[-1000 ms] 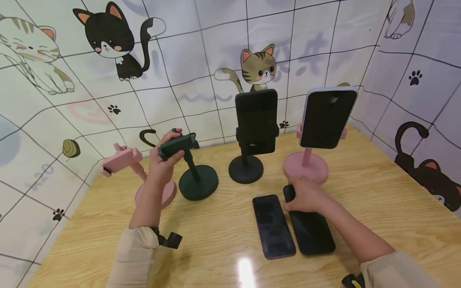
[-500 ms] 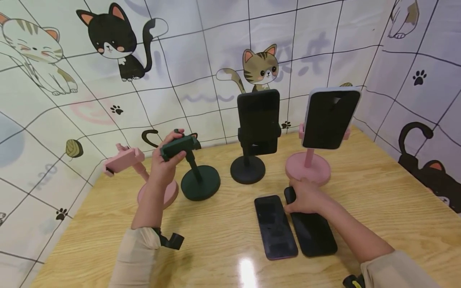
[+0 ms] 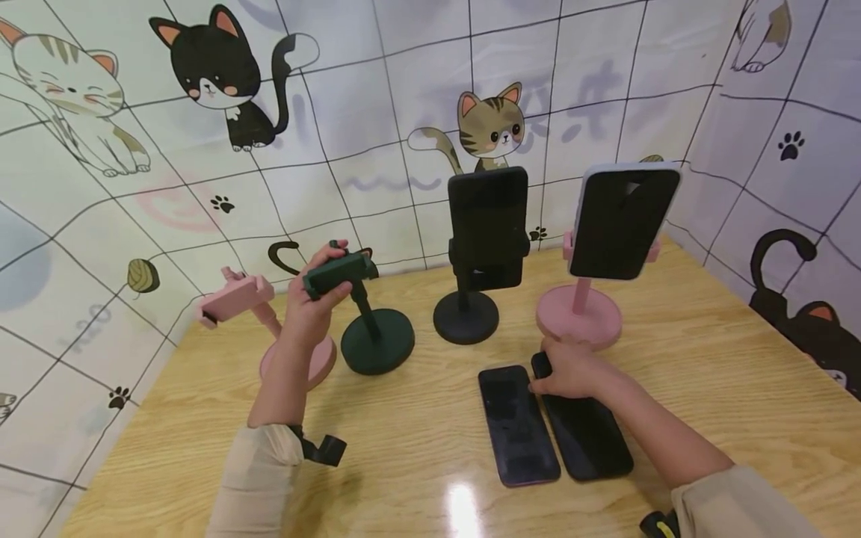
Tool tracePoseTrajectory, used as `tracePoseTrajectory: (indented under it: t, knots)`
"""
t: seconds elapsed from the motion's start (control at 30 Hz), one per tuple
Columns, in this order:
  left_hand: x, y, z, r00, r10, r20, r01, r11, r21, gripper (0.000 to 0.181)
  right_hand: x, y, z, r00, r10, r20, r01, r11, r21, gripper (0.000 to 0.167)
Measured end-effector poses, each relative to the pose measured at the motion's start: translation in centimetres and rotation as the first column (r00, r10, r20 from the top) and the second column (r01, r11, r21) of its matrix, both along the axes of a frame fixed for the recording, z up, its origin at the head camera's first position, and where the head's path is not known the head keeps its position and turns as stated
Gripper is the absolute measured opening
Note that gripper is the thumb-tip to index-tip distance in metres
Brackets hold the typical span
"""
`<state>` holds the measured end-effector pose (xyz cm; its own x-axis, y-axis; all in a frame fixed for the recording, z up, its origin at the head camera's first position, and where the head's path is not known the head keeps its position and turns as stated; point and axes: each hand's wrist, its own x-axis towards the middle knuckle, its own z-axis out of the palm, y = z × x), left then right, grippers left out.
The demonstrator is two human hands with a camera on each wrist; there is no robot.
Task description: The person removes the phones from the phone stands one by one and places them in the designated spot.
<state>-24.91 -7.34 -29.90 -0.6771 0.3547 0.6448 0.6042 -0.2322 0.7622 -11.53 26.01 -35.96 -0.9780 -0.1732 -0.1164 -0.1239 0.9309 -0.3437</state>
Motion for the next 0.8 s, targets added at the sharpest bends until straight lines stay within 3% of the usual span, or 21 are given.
tracePoseTrajectory:
  t: [0.13, 0.33, 0.6, 0.8]
  knots:
    - [-0.01, 0.02, 0.10, 1.000, 0.019, 0.000, -0.019, 0.999, -0.026, 0.035, -0.10, -0.10, -0.04, 1.000, -0.011, 0.008, 0.011, 0.999, 0.038, 0.058]
    - [-0.13, 0.01, 0.22, 1.000, 0.030, 0.008, -0.029, 0.997, -0.067, 0.037, -0.10, -0.05, -0.22, 0.999, -0.020, 0.036, 0.019, 0.999, 0.042, 0.057]
    - [-0.18, -0.08, 0.18, 1.000, 0.020, 0.003, -0.019, 0.998, -0.053, 0.037, -0.32, 0.04, -0.70, 0.999, -0.007, 0.042, 0.006, 0.999, 0.042, 0.055]
    - [-0.18, -0.26, -0.02, 1.000, -0.029, 0.009, 0.029, 1.000, -0.011, 0.043, -0.36, -0.14, -0.70, 0.998, -0.012, 0.058, 0.009, 0.999, 0.045, 0.054]
